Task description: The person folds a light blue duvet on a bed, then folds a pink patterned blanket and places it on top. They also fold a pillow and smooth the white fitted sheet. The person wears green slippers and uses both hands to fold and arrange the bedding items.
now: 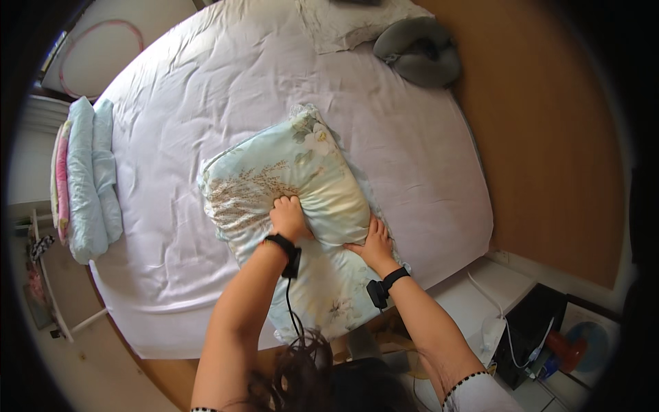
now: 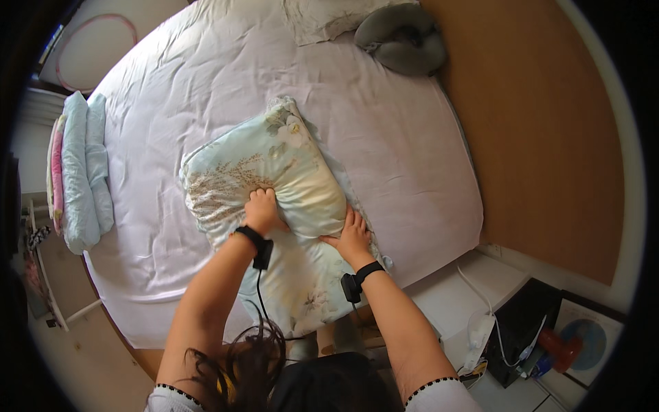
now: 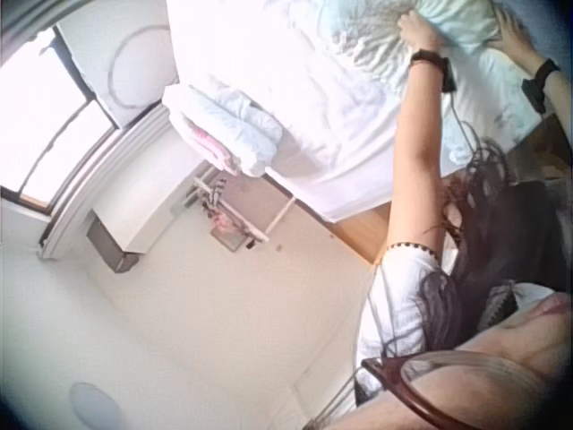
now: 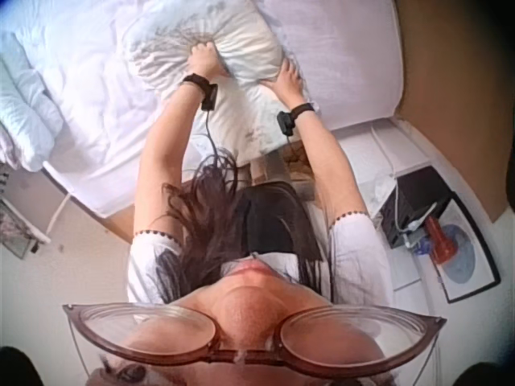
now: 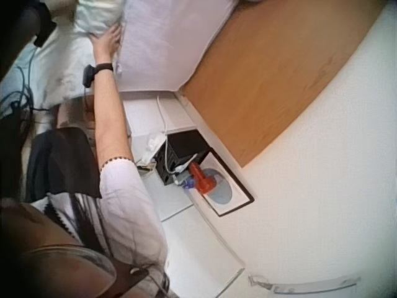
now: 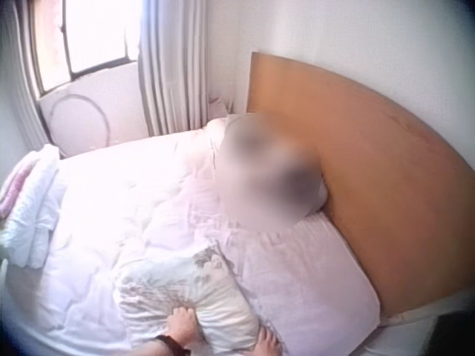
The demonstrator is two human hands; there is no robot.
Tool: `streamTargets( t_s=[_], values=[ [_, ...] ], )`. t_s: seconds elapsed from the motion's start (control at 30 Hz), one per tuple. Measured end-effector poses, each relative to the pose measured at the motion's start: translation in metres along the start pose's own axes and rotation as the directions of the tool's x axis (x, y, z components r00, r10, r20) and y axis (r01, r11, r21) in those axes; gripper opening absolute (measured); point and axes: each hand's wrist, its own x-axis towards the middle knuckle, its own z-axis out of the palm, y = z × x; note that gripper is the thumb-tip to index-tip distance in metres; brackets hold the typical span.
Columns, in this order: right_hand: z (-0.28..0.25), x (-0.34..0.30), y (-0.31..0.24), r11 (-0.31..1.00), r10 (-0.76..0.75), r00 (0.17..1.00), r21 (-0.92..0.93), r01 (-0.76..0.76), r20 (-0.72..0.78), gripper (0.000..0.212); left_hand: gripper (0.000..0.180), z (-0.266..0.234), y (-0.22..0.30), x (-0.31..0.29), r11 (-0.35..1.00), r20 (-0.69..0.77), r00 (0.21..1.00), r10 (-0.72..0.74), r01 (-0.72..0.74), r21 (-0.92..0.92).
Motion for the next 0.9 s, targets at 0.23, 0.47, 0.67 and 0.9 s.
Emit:
streamTargets(
  t_s=[0.23, 0.47, 0.67, 0.9],
  values=[
    [-0.018, -0.015, -0.006, 0.994, 0.102, 0.994, 0.033, -0.101, -0.023, 0.115, 0.078, 0.018, -0.079, -0.146, 0.937, -0.611, 0.758, -0.227, 0.000, -0.349],
    [-0.044, -0.026, -0.008, 0.932, 0.095, 0.992, 0.344, -0.119, 0.087, 0.085, 0.087, 0.095, -0.083, -0.192, 0.037, 0.117, 0.896, -0.429, 0.147, -0.988],
    [-0.061, -0.066, -0.032, 0.903, -0.038, 0.986, 0.417, 0.104, -0.162, 0.054, 0.070, 0.055, -0.030, -0.196, -0.141, 0.091, 0.907, -0.411, 0.035, -0.989],
    [-0.189, -0.051, 0.019, 0.842, -0.032, 0.925, 0.488, 0.228, -0.378, 0.044, 0.055, -0.036, 0.067, -0.180, -0.137, -0.055, 0.963, -0.266, -0.095, -0.986]
  ],
)
